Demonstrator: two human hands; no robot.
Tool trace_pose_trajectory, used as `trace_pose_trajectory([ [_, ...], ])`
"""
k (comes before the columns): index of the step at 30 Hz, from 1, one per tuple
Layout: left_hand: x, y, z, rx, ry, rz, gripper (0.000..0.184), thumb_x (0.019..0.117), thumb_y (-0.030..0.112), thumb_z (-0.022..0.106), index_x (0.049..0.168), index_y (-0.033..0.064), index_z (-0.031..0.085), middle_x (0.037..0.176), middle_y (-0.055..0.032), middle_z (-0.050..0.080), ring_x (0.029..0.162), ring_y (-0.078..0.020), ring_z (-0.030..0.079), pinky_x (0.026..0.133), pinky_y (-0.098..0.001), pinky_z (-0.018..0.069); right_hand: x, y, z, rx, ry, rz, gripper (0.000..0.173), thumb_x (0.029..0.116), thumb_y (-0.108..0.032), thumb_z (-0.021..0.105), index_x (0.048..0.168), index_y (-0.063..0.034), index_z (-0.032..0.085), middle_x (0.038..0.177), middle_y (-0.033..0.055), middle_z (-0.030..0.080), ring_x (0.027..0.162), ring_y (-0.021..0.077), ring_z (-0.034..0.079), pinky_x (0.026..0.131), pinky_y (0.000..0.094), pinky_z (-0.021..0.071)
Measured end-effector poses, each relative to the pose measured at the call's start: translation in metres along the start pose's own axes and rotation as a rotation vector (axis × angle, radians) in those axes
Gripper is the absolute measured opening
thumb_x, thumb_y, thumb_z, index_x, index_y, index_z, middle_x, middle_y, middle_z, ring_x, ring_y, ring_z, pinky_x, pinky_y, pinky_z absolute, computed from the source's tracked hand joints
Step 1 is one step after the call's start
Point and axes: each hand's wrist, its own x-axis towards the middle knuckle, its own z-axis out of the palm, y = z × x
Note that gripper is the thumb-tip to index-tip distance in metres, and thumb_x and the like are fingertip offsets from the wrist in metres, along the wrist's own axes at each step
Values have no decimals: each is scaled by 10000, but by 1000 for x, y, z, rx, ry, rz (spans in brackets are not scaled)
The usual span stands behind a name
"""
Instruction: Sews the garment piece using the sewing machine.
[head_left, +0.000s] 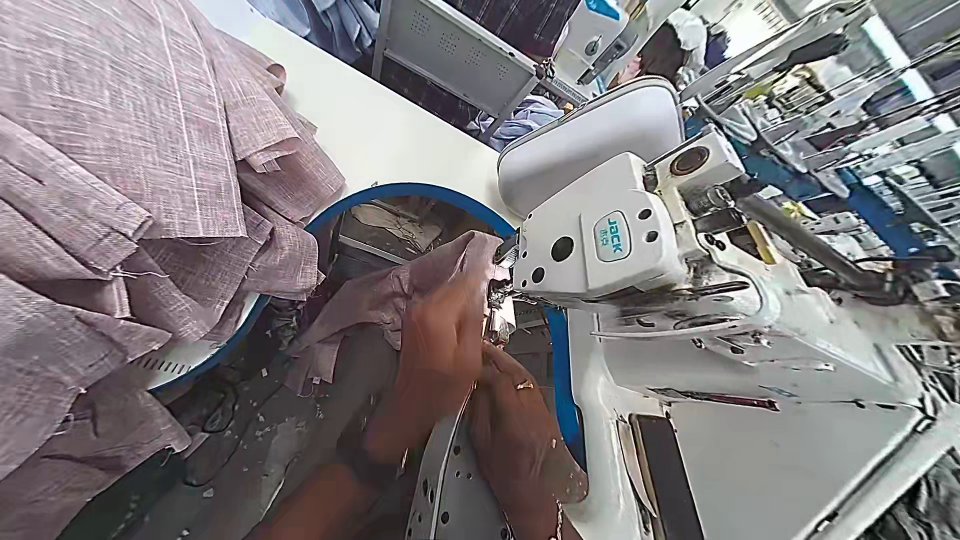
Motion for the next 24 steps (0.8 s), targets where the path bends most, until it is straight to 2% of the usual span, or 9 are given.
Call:
trace_pose_trajectory([
  [2, 40, -40, 16, -355, -222, -308, 453, 1123, 228, 296, 1401, -11, 564, 1227, -133, 684, 1122, -160, 647, 993, -367, 505, 0, -2, 2, -44, -5, -43, 239, 902, -93, 536, 839, -57, 764, 1120, 133, 766, 1077, 243, 727, 916, 293, 563],
  [5, 95, -81, 62, -918, -350, -579, 450, 1133, 374, 243, 1242, 72, 558, 933, -16, 665, 822, -69, 655, 751, -255, 563, 5, 1, 8, -72, 57, -68, 253, 887, -108, 531, 772, -68, 752, 1094, 113, 777, 1033, 240, 742, 855, 297, 580],
  [7, 137, -75, 69, -801, -302, -566, 238, 1090, 238, 470, 1106, 44, 608, 796, -8, 608, 655, -72, 581, 608, -249, 512, 6, 2, 11, -76, 61, -54, 251, 882, -113, 531, 760, -84, 748, 1099, 89, 780, 1045, 219, 737, 872, 280, 573],
  [9, 156, -79, 77, -538, -294, -520, 178, 975, 164, 651, 1085, 25, 639, 837, -48, 621, 685, -109, 572, 643, -303, 506, 1, 2, 8, -82, 43, -44, 241, 873, -104, 534, 770, -84, 752, 1101, 80, 780, 1047, 216, 735, 871, 279, 571],
  [14, 105, -98, 86, -383, -24, -602, 347, 1073, 162, 509, 1304, -90, 568, 1223, -232, 624, 1082, -256, 599, 980, -412, 486, 8, 0, 17, -76, 71, -63, 196, 838, -102, 584, 809, -94, 778, 1078, 77, 782, 994, 239, 754, 768, 338, 610],
  [17, 63, -106, 64, -460, 204, -384, 225, 1019, 102, 588, 1128, -87, 643, 947, -133, 703, 829, -154, 668, 782, -332, 570, -5, -1, -5, 121, 122, 84, 208, 846, -64, 615, 947, -33, 794, 1034, 86, 787, 942, 238, 766, 767, 379, 625],
  [21, -22, 66, -28, -268, 32, 111, 360, 933, 121, 676, 1175, -107, 537, 960, 36, 693, 900, 61, 657, 860, -185, 567, 15, -43, -58, 726, 128, 402, 493, 888, -70, 690, 1313, 143, 560, 910, 105, 755, 778, 113, 731, 733, 272, 612],
  [23, -108, 138, -22, -261, -278, 325, 467, 906, 252, 776, 1140, -112, 601, 1037, 16, 717, 1015, 96, 619, 947, -148, 505, 67, -35, -32, 947, -391, 324, 388, 1021, -65, 566, 1278, 226, 551, 1136, 237, 718, 1055, 169, 693, 1008, 292, 502],
  [24, -131, 153, -17, -267, -359, 407, 414, 924, 311, 759, 1139, -23, 641, 1103, 47, 717, 1094, 113, 597, 999, -131, 480, 117, -27, 4, 903, -691, 172, 332, 1061, -90, 492, 1239, 161, 616, 1191, 214, 700, 1110, 137, 654, 1021, 262, 472],
])
